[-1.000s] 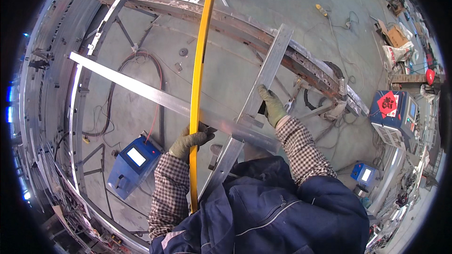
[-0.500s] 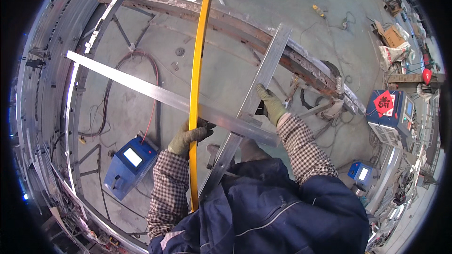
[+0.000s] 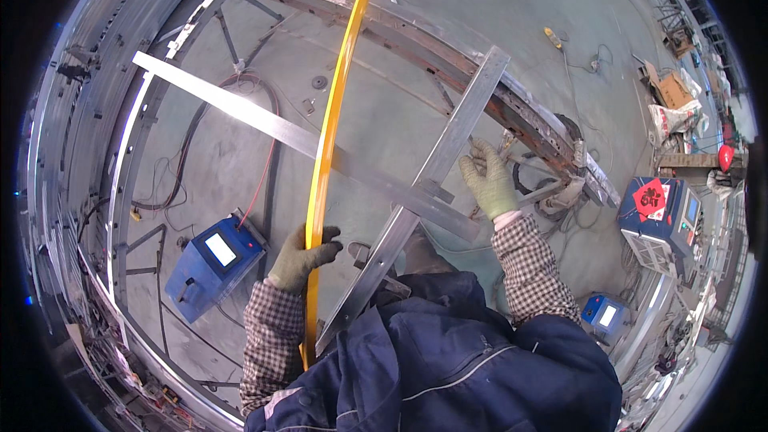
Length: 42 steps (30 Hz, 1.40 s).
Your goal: The person positions and aligns metal frame components on a jig, then uses a yellow measuring tool to check spacing and alignment. They walk to a storage area and retrieve small metal parts from a white bag, placing them into a basket.
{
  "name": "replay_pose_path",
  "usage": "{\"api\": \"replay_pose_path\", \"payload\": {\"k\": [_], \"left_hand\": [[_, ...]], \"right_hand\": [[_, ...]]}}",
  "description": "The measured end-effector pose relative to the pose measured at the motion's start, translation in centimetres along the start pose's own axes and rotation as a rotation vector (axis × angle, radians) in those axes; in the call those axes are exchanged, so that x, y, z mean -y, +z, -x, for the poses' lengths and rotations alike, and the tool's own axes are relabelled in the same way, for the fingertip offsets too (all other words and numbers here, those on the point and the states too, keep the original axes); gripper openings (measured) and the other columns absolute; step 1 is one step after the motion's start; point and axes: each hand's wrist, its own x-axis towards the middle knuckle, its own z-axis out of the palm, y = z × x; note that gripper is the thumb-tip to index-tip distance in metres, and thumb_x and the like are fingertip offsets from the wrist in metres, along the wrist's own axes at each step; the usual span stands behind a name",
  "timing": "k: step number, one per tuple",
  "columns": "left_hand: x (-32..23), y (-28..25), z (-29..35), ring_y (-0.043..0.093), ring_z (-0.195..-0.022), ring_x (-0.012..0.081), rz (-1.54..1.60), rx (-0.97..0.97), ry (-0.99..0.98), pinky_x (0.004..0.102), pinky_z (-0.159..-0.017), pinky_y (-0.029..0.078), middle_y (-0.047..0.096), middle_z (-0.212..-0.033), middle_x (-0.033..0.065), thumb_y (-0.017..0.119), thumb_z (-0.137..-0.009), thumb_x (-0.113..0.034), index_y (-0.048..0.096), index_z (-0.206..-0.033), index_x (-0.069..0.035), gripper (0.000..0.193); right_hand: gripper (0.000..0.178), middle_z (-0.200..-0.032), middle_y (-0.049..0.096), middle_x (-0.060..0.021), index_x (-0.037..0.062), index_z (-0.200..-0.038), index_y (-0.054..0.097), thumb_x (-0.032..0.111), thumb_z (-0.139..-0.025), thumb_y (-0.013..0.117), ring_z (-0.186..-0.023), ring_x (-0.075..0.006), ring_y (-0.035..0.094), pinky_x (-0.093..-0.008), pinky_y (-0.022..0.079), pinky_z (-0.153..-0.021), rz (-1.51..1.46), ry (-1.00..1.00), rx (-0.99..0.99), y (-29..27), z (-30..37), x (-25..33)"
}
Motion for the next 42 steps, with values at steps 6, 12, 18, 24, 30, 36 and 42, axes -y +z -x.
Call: {"api": "replay_pose_path", "payload": {"k": [6,12,18,24,30,36,42], "left_hand": [[3.9,-1.6,6.5,0.067,-0.102,0.0179,-0.121,-0.163,-0.029,0.0298,-0.091,0.056,0.07,-0.12,0.0113,0.084,-0.082,-0.013,0.059,-0.136,0.006,0.062],[8.1,-0.8,12.1,0.068,-0.107,0.0214,-0.176,-0.217,-0.02,0.0351,-0.099,0.054,0.072,-0.114,0.0134,0.085,-0.082,-0.024,0.064,-0.132,0.005,0.061],[11.4,1.8,19.2,0.07,-0.104,0.0248,-0.297,-0.343,0.001,0.0352,-0.099,0.054,0.073,-0.113,0.0152,0.084,-0.084,-0.026,0.064,-0.133,0.003,0.06],[17.7,7.3,23.8,0.07,-0.114,0.029,-0.208,-0.55,0.195,0.0399,-0.102,0.053,0.074,-0.122,0.0193,0.083,-0.083,-0.032,0.063,-0.137,0.001,0.066],[22.9,13.5,30.0,0.068,-0.115,0.0401,-0.089,-0.682,0.018,0.0442,-0.103,0.052,0.071,-0.122,0.0259,0.08,-0.082,-0.033,0.064,-0.135,0.0,0.065],[29.8,15.3,34.1,0.068,-0.115,0.041,0.039,-0.912,0.073,0.0441,-0.102,0.053,0.071,-0.122,0.0271,0.08,-0.08,-0.035,0.063,-0.136,0.001,0.068],[42.7,15.6,43.5,0.069,-0.114,0.0385,0.345,-1.202,-0.03,0.0448,-0.101,0.054,0.07,-0.121,0.0255,0.081,-0.078,-0.035,0.066,-0.132,-0.002,0.064]], "right_hand": [[0.063,-0.133,0.067,-0.0239,-0.0001,-0.135,0.064,0.039,-0.088,0.082,-0.128,-0.0397,0.062,-0.0483,0.048,-0.112,0.279,-0.445,0.172,2.8,4.4,5.5],[0.073,-0.133,0.063,-0.0306,-0.0047,-0.14,0.058,0.05,-0.094,0.072,-0.127,-0.047,0.059,-0.052,0.047,-0.111,0.577,-0.569,0.213,5.0,5.0,6.9],[0.07,-0.136,0.061,-0.0324,-0.0048,-0.142,0.056,0.048,-0.097,0.067,-0.127,-0.0485,0.058,-0.0536,0.045,-0.112,0.595,-0.677,0.221,5.3,3.8,4.8],[0.062,-0.148,0.058,-0.0277,-0.0016,-0.153,0.049,0.025,-0.1,0.065,-0.14,-0.0438,0.054,-0.0482,0.042,-0.118,0.463,-0.648,0.342,5.1,2.2,4.6],[0.055,-0.14,0.064,-0.0234,-0.0012,-0.143,0.059,0.021,-0.095,0.074,-0.131,-0.0416,0.06,-0.0478,0.045,-0.114,0.295,-0.867,0.416,8.6,8.6,6.5],[0.052,-0.133,0.067,-0.0223,0.0011,-0.136,0.064,0.022,-0.09,0.077,-0.127,-0.0411,0.062,-0.0484,0.046,-0.112,0.223,-1.261,0.913,14.3,23.1,10.9],[0.057,-0.129,0.068,-0.0225,0.0016,-0.129,0.066,0.032,-0.083,0.081,-0.123,-0.0432,0.062,-0.0502,0.049,-0.108,0.413,-1.354,1.117,17.2,35.9,14.1]]}}
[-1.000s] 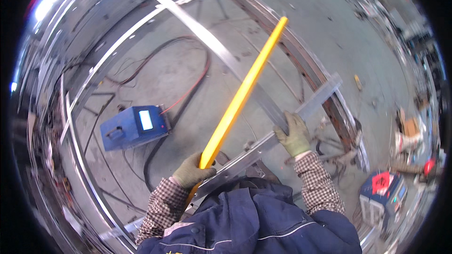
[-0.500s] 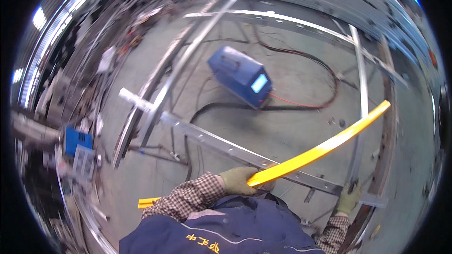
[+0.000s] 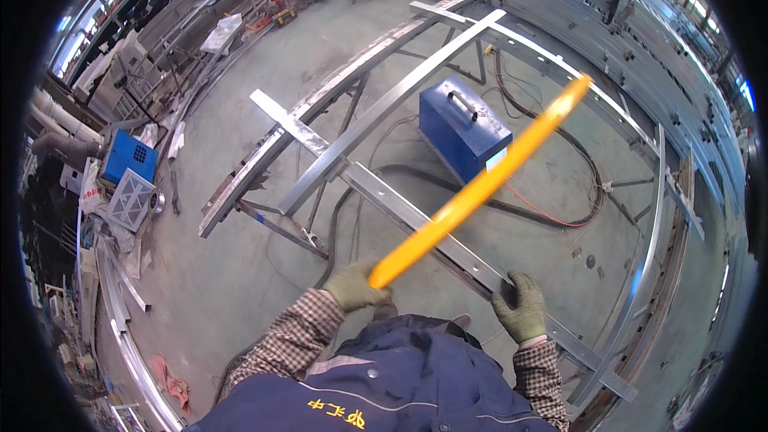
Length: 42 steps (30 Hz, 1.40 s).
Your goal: The person positions and aligns metal frame components on a jig, then uses a yellow measuring tool to check spacing and alignment. They walk to a storage area and retrieve small metal parts from a white bag, placing them into a basket.
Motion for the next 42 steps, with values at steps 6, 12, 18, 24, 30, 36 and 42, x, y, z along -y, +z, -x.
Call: {"api": "replay_pose_path", "payload": {"k": [6,12,18,24,30,36,42], "left_hand": [[9.9,-14.3,-4.5,0.069,-0.106,0.0255,0.101,-0.679,0.265,0.0359,-0.093,0.058,0.068,-0.122,0.0122,0.084,-0.074,-0.003,0.06,-0.136,-0.001,0.066],[15.1,-20.4,-8.1,0.068,-0.091,0.0171,0.637,-0.426,0.048,0.0306,-0.082,0.058,0.065,-0.103,0.0041,0.084,-0.081,0.002,0.061,-0.118,-0.004,0.044],[14.0,-20.6,-8.0,0.063,-0.079,0.0126,0.672,-0.435,0.105,0.027,-0.07,0.056,0.063,-0.095,-0.0009,0.086,-0.083,-0.002,0.061,-0.113,-0.007,0.039],[13.0,-19.4,-6.2,0.065,-0.091,0.0133,0.818,-0.334,0.164,0.0285,-0.083,0.058,0.064,-0.104,-0.001,0.09,-0.079,-0.001,0.063,-0.125,-0.008,0.053],[14.0,-16.9,-6.7,0.062,-0.094,0.0138,0.625,-0.269,0.131,0.0307,-0.083,0.055,0.063,-0.105,0.0018,0.09,-0.081,-0.011,0.06,-0.125,-0.005,0.054],[13.7,-16.5,-6.7,0.063,-0.096,0.0151,0.568,-0.311,0.085,0.0322,-0.086,0.055,0.064,-0.106,0.0029,0.089,-0.082,-0.012,0.06,-0.124,-0.005,0.051],[12.7,-16.9,-6.9,0.063,-0.095,0.0145,0.559,-0.302,0.06,0.032,-0.086,0.055,0.065,-0.102,0.0011,0.09,-0.082,-0.012,0.061,-0.117,-0.006,0.046]], "right_hand": [[0.068,-0.121,0.071,-0.0188,0.004,-0.137,0.062,0.036,-0.081,0.083,-0.116,-0.0394,0.066,-0.0496,0.052,-0.102,0.042,0.041,0.137,4.3,-5.0,4.3],[0.067,-0.117,0.072,-0.0182,0.0054,-0.137,0.063,0.038,-0.083,0.085,-0.106,-0.0403,0.069,-0.049,0.056,-0.093,0.223,0.161,0.199,5.6,-6.5,4.0],[0.067,-0.117,0.073,-0.0218,0.006,-0.139,0.064,0.041,-0.086,0.084,-0.11,-0.0388,0.071,-0.0477,0.056,-0.095,0.245,0.205,0.25,5.0,-6.7,3.4],[0.065,-0.121,0.074,-0.0199,0.0065,-0.136,0.065,0.042,-0.086,0.084,-0.113,-0.0375,0.071,-0.046,0.056,-0.098,0.215,0.255,0.271,4.9,-7.1,3.5],[0.064,-0.122,0.074,-0.0188,0.0085,-0.136,0.065,0.044,-0.086,0.083,-0.114,-0.0378,0.07,-0.0467,0.056,-0.098,0.257,0.225,0.286,4.7,-6.8,3.0],[0.064,-0.122,0.074,-0.0182,0.0101,-0.136,0.065,0.045,-0.086,0.083,-0.114,-0.0386,0.07,-0.0473,0.056,-0.097,0.242,0.177,0.266,4.8,-6.7,1.8],[0.063,-0.12,0.074,-0.0181,0.0085,-0.134,0.065,0.04,-0.083,0.086,-0.112,-0.0383,0.071,-0.0478,0.057,-0.095,0.204,0.171,0.291,4.9,-6.7,1.0]]}}
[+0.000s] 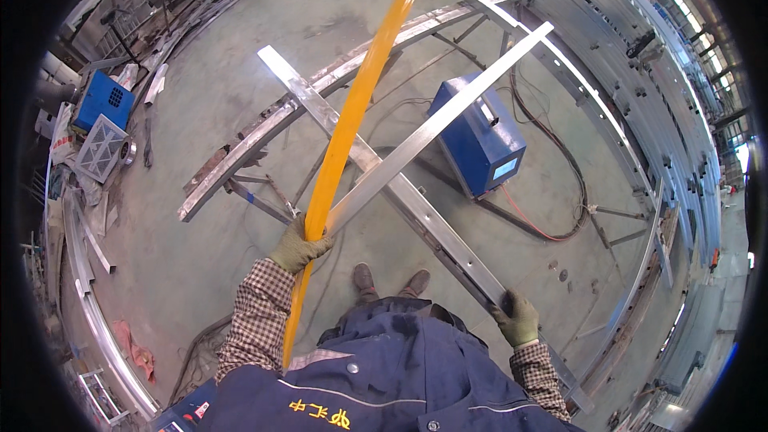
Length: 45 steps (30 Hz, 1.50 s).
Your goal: The person positions and aligns metal frame components on a jig, then uses a yellow measuring tool to check spacing and alignment. They walk to a storage area and retrieve small metal parts from a white bag, placing them into a basket.
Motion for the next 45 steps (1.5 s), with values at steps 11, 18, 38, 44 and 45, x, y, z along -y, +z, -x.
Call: {"api": "replay_pose_path", "payload": {"k": [11,18,38,44,45], "left_hand": [[-0.2,0.4,-0.4,0.062,-0.095,0.0106,0.141,-0.034,-0.089,0.0269,-0.088,0.056,0.064,-0.109,-0.0012,0.086,-0.081,-0.002,0.064,-0.133,-0.008,0.057],[-0.3,0.5,-0.8,0.063,-0.099,0.0122,0.214,0.035,-0.044,0.028,-0.091,0.057,0.066,-0.113,0.0013,0.091,-0.082,-0.011,0.062,-0.136,-0.004,0.062],[-4.5,0.2,-1.3,0.062,-0.119,0.0201,0.253,0.004,-0.206,0.0372,-0.108,0.049,0.067,-0.131,0.0078,0.087,-0.083,-0.015,0.06,-0.142,-0.001,0.066],[-5.9,-1.4,-2.7,0.059,-0.127,0.0228,0.146,0.082,-0.332,0.0377,-0.112,0.045,0.065,-0.136,0.0103,0.086,-0.083,-0.016,0.055,-0.145,-0.002,0.071],[-6.0,-1.4,-2.8,0.06,-0.12,0.0207,0.168,0.088,-0.278,0.0362,-0.107,0.047,0.065,-0.128,0.0088,0.085,-0.084,-0.016,0.058,-0.141,-0.001,0.065]], "right_hand": [[0.066,-0.119,0.072,-0.0195,0.0055,-0.135,0.063,0.038,-0.082,0.086,-0.109,-0.038,0.07,-0.0452,0.057,-0.095,-0.014,-0.082,-0.001,-1.1,-0.8,0.4],[0.072,-0.129,0.07,-0.0211,0.0017,-0.147,0.058,0.039,-0.09,0.079,-0.119,-0.0321,0.068,-0.0401,0.054,-0.103,-0.122,0.152,0.377,-3.9,-3.8,4.4],[0.043,-0.12,0.076,-0.0144,-0.0018,-0.138,0.061,0.031,-0.111,0.058,-0.104,-0.02,0.075,-0.0316,0.062,-0.089,-1.14,0.513,0.909,2.7,-18.9,9.7],[0.039,-0.114,0.077,-0.0151,-0.0005,-0.136,0.062,0.028,-0.109,0.064,-0.098,-0.023,0.077,-0.0345,0.064,-0.085,-1.137,0.628,0.873,3.0,-20.1,11.1],[0.04,-0.114,0.077,-0.0135,0.0004,-0.136,0.064,0.029,-0.109,0.064,-0.097,-0.0216,0.077,-0.0341,0.064,-0.084,-1.122,0.643,0.858,3.1,-20.2,11.2]]}}
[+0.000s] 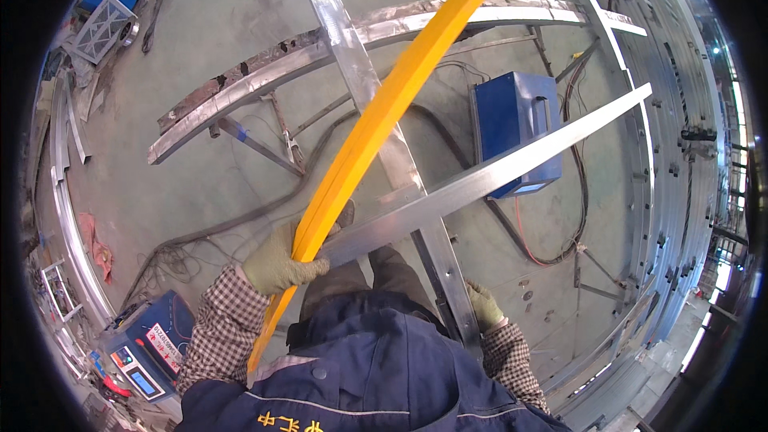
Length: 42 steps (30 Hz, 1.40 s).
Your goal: The person positions and aligns metal frame components on a jig, then uses a yellow measuring tool to check spacing and alignment. They walk to a storage area and retrieve small metal parts from a white bag, placing them into a basket.
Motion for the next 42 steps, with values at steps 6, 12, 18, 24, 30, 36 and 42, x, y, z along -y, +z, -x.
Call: {"api": "replay_pose_path", "payload": {"k": [6,12,18,24,30,36,42], "left_hand": [[0.6,-0.5,-0.6,0.062,-0.098,0.0172,0.069,0.03,-0.082,0.034,-0.091,0.053,0.066,-0.108,0.0062,0.083,-0.085,-0.016,0.061,-0.13,0.001,0.053],[0.3,-1.6,-1.4,0.064,-0.096,0.0195,0.035,0.034,-0.125,0.0345,-0.09,0.053,0.067,-0.105,0.0087,0.082,-0.087,-0.018,0.06,-0.13,0.0,0.052],[0.3,-1.5,-1.9,0.066,-0.096,0.0215,-0.061,-0.011,-0.169,0.0349,-0.089,0.055,0.069,-0.109,0.0109,0.082,-0.086,-0.02,0.061,-0.129,0.0,0.052],[1.0,-0.6,-1.6,0.066,-0.09,0.0201,0.001,-0.182,-0.027,0.0332,-0.085,0.055,0.068,-0.099,0.0058,0.082,-0.084,-0.015,0.061,-0.126,0.0,0.05],[1.5,-1.4,-6.0,0.062,-0.087,0.0127,0.051,-0.102,-0.124,0.0289,-0.077,0.055,0.062,-0.101,0.0037,0.081,-0.08,-0.004,0.059,-0.12,-0.002,0.046],[1.6,-1.8,-3.4,0.063,-0.087,0.0144,-0.122,-0.145,0.045,0.0296,-0.078,0.056,0.062,-0.102,0.0037,0.078,-0.081,0.002,0.057,-0.126,-0.002,0.05],[-0.1,-2.2,-2.6,0.063,-0.085,0.0135,-0.138,-0.005,0.063,0.0306,-0.073,0.054,0.062,-0.098,0.0044,0.077,-0.084,-0.003,0.057,-0.128,-0.001,0.048]], "right_hand": [[0.04,-0.109,0.078,-0.0088,0.0028,-0.134,0.067,0.033,-0.108,0.066,-0.092,-0.0171,0.075,-0.0318,0.063,-0.079,0.162,-0.02,-0.056,-0.7,-0.8,-0.6],[0.04,-0.108,0.077,-0.0068,0.0024,-0.134,0.067,0.033,-0.109,0.064,-0.091,-0.0149,0.074,-0.0302,0.062,-0.079,0.289,-0.078,-0.01,-0.2,-1.3,-0.8],[0.04,-0.111,0.076,-0.0058,0.0006,-0.137,0.065,0.031,-0.111,0.061,-0.094,-0.0133,0.072,-0.0282,0.061,-0.083,0.22,-0.036,-0.021,0.8,-0.5,0.5],[0.042,-0.118,0.075,-0.0094,-0.002,-0.141,0.062,0.029,-0.113,0.054,-0.107,-0.017,0.07,-0.0318,0.057,-0.096,0.329,-0.13,-0.091,2.8,0.2,2.1],[0.046,-0.122,0.071,-0.0268,0.0038,-0.14,0.062,0.037,-0.108,0.055,-0.116,-0.0394,0.07,-0.0437,0.054,-0.1,0.822,-0.586,-0.392,5.2,1.2,5.1],[0.049,-0.109,0.074,-0.0238,0.0073,-0.129,0.069,0.047,-0.104,0.052,-0.105,-0.0442,0.071,-0.0501,0.056,-0.09,1.09,-0.582,-0.489,10.4,3.9,4.0],[0.05,-0.113,0.075,-0.0218,0.0103,-0.131,0.069,0.049,-0.104,0.053,-0.106,-0.0413,0.072,-0.0499,0.056,-0.091,0.995,-0.711,-0.547,10.3,4.7,2.6]]}}
